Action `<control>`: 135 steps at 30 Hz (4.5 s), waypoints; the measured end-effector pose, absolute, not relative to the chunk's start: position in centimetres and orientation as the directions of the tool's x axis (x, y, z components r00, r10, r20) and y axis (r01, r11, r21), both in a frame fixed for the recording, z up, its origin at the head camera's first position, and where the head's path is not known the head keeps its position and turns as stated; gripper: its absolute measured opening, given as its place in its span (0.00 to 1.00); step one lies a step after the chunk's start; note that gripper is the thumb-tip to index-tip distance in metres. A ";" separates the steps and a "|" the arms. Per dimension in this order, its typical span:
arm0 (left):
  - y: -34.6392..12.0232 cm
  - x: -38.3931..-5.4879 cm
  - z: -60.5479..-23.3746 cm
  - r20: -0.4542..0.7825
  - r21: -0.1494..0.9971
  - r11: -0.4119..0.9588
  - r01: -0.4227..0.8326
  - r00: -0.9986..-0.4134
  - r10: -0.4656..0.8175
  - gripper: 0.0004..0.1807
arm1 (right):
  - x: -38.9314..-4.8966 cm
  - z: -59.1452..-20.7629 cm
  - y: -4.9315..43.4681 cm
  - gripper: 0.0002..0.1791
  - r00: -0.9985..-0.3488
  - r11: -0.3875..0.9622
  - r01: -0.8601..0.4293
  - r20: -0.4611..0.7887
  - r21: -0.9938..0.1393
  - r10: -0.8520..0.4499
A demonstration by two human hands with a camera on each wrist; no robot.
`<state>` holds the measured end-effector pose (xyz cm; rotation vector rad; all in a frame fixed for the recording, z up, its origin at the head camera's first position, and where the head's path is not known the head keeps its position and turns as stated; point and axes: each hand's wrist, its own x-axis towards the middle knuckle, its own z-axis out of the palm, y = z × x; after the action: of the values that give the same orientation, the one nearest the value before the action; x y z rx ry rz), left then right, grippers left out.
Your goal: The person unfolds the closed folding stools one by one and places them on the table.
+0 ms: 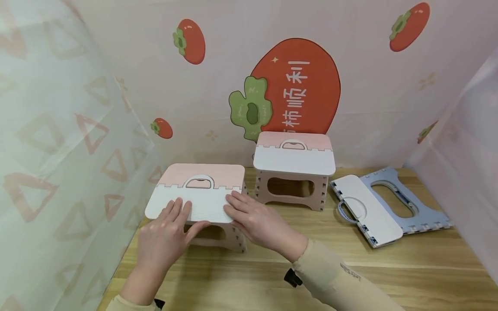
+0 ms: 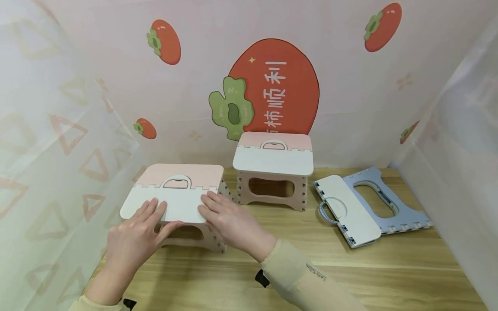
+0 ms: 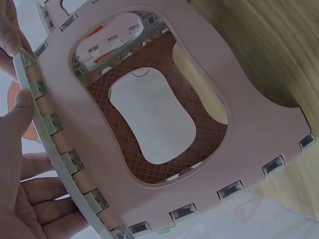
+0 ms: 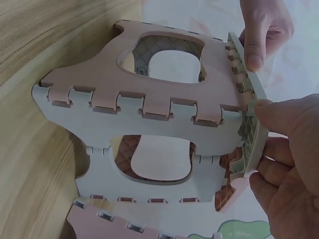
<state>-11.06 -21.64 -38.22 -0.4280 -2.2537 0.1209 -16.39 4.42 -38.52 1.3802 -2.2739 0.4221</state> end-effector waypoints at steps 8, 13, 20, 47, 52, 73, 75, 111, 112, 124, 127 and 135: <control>-21.9 -12.8 -38.1 0.717 -0.225 0.934 0.277 -0.603 0.351 0.45 | -17.3 -38.8 3.8 0.21 -0.430 0.492 -0.869 0.562 -0.046 -0.707; -21.9 -13.7 -38.3 0.718 -0.223 0.937 0.269 -0.605 0.345 0.46 | -17.7 -39.2 3.7 0.21 -0.421 0.508 -0.861 0.584 -0.017 -0.694; -21.5 -14.9 -38.3 0.699 -0.216 0.943 0.253 -0.634 0.331 0.45 | -17.7 -39.5 3.8 0.25 -0.373 0.490 -0.870 0.578 0.053 -0.725; -21.0 -19.0 -38.6 0.610 -0.153 0.968 0.201 -0.751 0.253 0.35 | -20.0 -39.7 3.6 0.30 -0.522 0.607 -0.794 0.496 0.013 -0.694; -20.8 -19.7 -38.8 0.606 -0.131 0.972 0.195 -0.760 0.234 0.34 | -20.5 -39.7 3.6 0.31 -0.552 0.623 -0.782 0.467 -0.004 -0.691; -20.3 -21.9 -38.6 0.541 -0.069 0.987 0.146 -0.826 0.160 0.34 | -21.9 -39.5 3.5 0.33 -0.617 0.650 -0.757 0.399 -0.064 -0.678; -20.3 -22.0 -38.7 0.538 -0.066 0.987 0.145 -0.828 0.158 0.34 | -22.0 -39.5 3.5 0.33 -0.619 0.654 -0.754 0.400 -0.062 -0.676; -21.3 -21.6 -39.4 0.317 0.040 0.982 0.182 -0.935 0.161 0.42 | -20.8 -38.6 5.3 0.39 -0.608 0.603 -0.790 0.268 -0.110 -0.747; -21.4 -21.4 -39.5 0.304 0.049 0.981 0.189 -0.938 0.165 0.42 | -20.5 -38.5 5.6 0.39 -0.602 0.596 -0.795 0.270 -0.112 -0.752; -20.7 -16.8 -41.2 0.421 0.139 0.937 0.321 -0.876 0.238 0.37 | -17.7 -39.8 11.3 0.33 -0.478 0.456 -0.878 0.201 -0.148 -0.855; -20.0 -15.5 -41.8 0.389 0.173 0.931 0.320 -0.891 0.234 0.36 | -17.4 -41.0 13.1 0.32 -0.477 0.453 -0.877 0.193 -0.157 -0.857; -18.2 -13.0 -44.4 0.282 0.244 0.912 0.331 -0.924 0.260 0.34 | -16.2 -43.3 18.8 0.30 -0.531 0.502 -0.845 0.194 -0.182 -0.825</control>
<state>-12.98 -18.25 -44.36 -0.4447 -2.8302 -0.4230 -16.23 18.84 -43.27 1.4773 -2.6516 0.3917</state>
